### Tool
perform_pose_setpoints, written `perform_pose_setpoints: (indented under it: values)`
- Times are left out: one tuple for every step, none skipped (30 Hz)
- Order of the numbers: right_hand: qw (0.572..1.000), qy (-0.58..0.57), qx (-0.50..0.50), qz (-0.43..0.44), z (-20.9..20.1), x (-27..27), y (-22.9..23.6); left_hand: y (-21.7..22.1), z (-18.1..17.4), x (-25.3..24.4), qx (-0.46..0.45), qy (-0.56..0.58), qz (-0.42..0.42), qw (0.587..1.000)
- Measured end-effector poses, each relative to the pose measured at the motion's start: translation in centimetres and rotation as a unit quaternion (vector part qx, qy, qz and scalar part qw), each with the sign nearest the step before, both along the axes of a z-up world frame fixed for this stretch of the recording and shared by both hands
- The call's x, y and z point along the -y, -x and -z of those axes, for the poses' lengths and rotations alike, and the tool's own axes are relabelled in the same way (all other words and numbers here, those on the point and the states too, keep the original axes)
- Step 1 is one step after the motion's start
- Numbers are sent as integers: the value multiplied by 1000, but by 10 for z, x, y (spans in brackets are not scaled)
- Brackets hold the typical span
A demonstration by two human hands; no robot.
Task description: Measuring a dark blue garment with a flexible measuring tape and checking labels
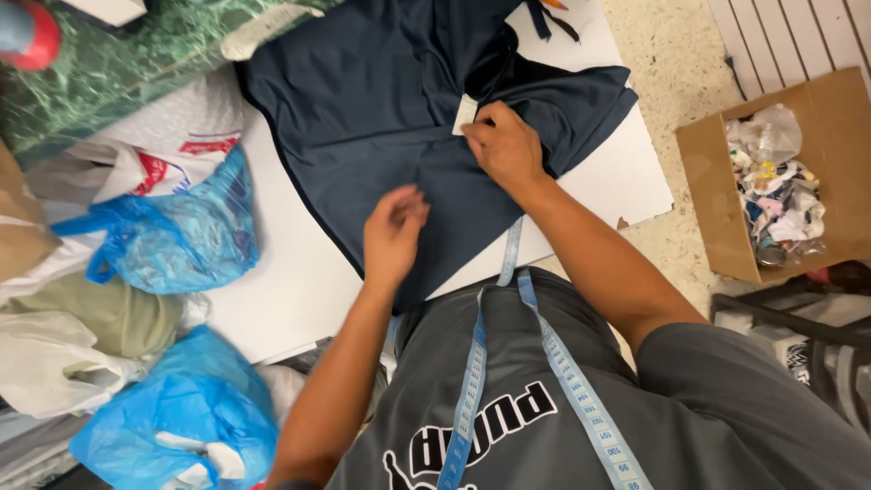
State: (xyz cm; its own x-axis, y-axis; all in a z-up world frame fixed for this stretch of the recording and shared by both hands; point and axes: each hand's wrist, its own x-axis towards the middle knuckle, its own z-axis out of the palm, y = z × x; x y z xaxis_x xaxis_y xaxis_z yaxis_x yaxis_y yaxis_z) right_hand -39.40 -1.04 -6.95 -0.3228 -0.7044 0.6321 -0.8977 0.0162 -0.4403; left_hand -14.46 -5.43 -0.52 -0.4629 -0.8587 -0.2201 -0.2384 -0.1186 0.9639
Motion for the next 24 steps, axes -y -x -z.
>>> perform_pose_setpoints:
  values:
    - [1000, -16, 13, 6, 2, 0, -2, 21, 8, 12, 19, 43, 44, 998]
    - [999, -33, 26, 13, 5, 0, -4, 42, 15, 24, 39, 85, 88, 992]
    - [999, -35, 26, 11, 3, -1, -3, 61, 17, 35, 39, 83, 86, 992]
    - [1000, -9, 3, 3, 1, 0, -2, 81, 20, 45, 37, 22, 50, 998]
    - [1000, 18, -18, -1, -1, 1, -1, 100, 21, 59, 38, -38, 17, 998]
    - [1000, 18, -15, 1, -3, 0, 3, 110, 17, 66, 40, -38, 19, 998]
    - [999, 25, -14, -15, -4, -2, 3, 119, 13, 73, 35, -99, 9, 994]
    - [999, 32, -13, -31, -4, -4, 4, 128, 10, 80, 30, -159, -2, 987]
    - [999, 28, -6, -23, -2, -4, 4, 131, 3, 82, 38, -162, 5, 986]
    - [999, 24, 10, -24, 0, -4, 3, 134, -5, 84, 57, -181, 34, 981]
    - [999, 19, 22, -28, 1, -4, 7, 140, -13, 86, 71, -200, 61, 975]
    - [999, 15, 23, -23, -1, -3, 3, 138, -7, 87, 73, -204, 67, 974]
    - [998, 16, 37, -37, -4, -3, 5, 141, -2, 88, 73, -202, 78, 974]
    - [997, 18, 52, -52, -8, -3, 7, 143, 4, 89, 72, -200, 90, 973]
    - [997, 10, 46, -56, -9, -2, 7, 144, 10, 89, 64, -207, 87, 972]
    - [997, 11, 46, -57, -11, -2, 7, 144, 17, 90, 53, -174, 94, 979]
    - [997, 12, 45, -61, -13, -1, 6, 143, 23, 90, 42, -140, 97, 984]
    - [997, 5, 39, -69, -14, 2, 5, 143, 27, 95, 34, -147, 90, 984]
    - [998, -16, 33, -56, -16, 2, 4, 143, 33, 96, 44, -109, 92, 989]
    - [998, -36, 27, -43, -17, 1, 3, 143, 40, 97, 56, -72, 94, 991]
    - [997, -51, 19, -49, -15, 1, 5, 142, 45, 102, 45, -86, 88, 991]
    - [998, -46, 17, -45, -13, 1, 6, 140, 52, 106, 41, -58, 92, 993]
    - [998, -36, 17, -41, -10, 5, 3, 135, 57, 114, 41, -25, 94, 994]
    - [998, -46, 11, -47, -11, 1, 5, 136, 52, 111, 35, -35, 88, 995]
